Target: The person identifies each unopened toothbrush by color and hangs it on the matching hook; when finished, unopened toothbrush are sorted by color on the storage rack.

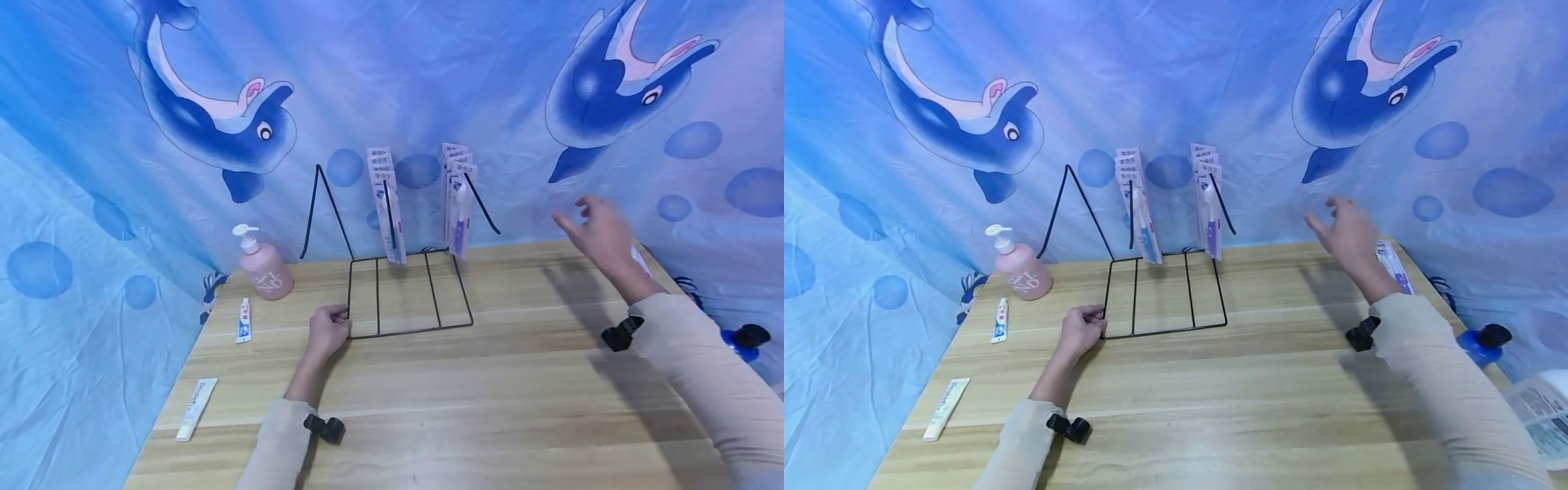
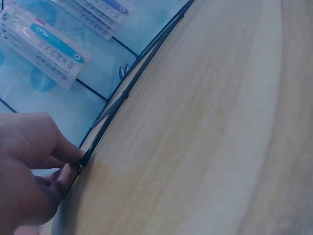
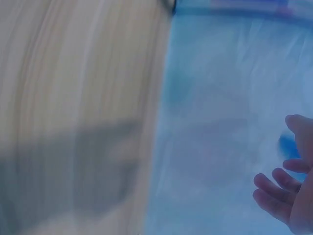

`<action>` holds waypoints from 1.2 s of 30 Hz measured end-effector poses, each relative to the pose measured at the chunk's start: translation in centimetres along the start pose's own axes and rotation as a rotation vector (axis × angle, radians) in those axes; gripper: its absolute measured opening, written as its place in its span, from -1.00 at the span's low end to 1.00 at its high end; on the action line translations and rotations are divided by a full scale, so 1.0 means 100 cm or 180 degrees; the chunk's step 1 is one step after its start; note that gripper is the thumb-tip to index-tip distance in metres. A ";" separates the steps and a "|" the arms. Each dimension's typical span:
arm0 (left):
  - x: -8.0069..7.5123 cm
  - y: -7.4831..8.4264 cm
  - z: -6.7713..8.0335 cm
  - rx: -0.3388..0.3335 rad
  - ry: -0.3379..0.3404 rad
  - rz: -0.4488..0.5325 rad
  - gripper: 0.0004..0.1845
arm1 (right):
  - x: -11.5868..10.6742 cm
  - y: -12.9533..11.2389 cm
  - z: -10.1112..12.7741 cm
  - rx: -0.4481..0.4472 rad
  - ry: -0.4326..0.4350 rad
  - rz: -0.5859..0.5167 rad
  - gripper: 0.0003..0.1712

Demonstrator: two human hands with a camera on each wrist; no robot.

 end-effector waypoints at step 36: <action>0.000 0.001 -0.002 0.0167 0.0112 -0.0036 -0.64 | 0.073 0.188 0.016 0.1266 -0.1233 0.0767 -0.39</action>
Point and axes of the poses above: each hand's wrist, its own z-axis away from the middle knuckle, its own x-axis out of the palm, y = z × x, the point moved 4 cm from there along -z, towards the middle knuckle, and after that the axes turned 12 degrees about z, right-handed, at the moved point
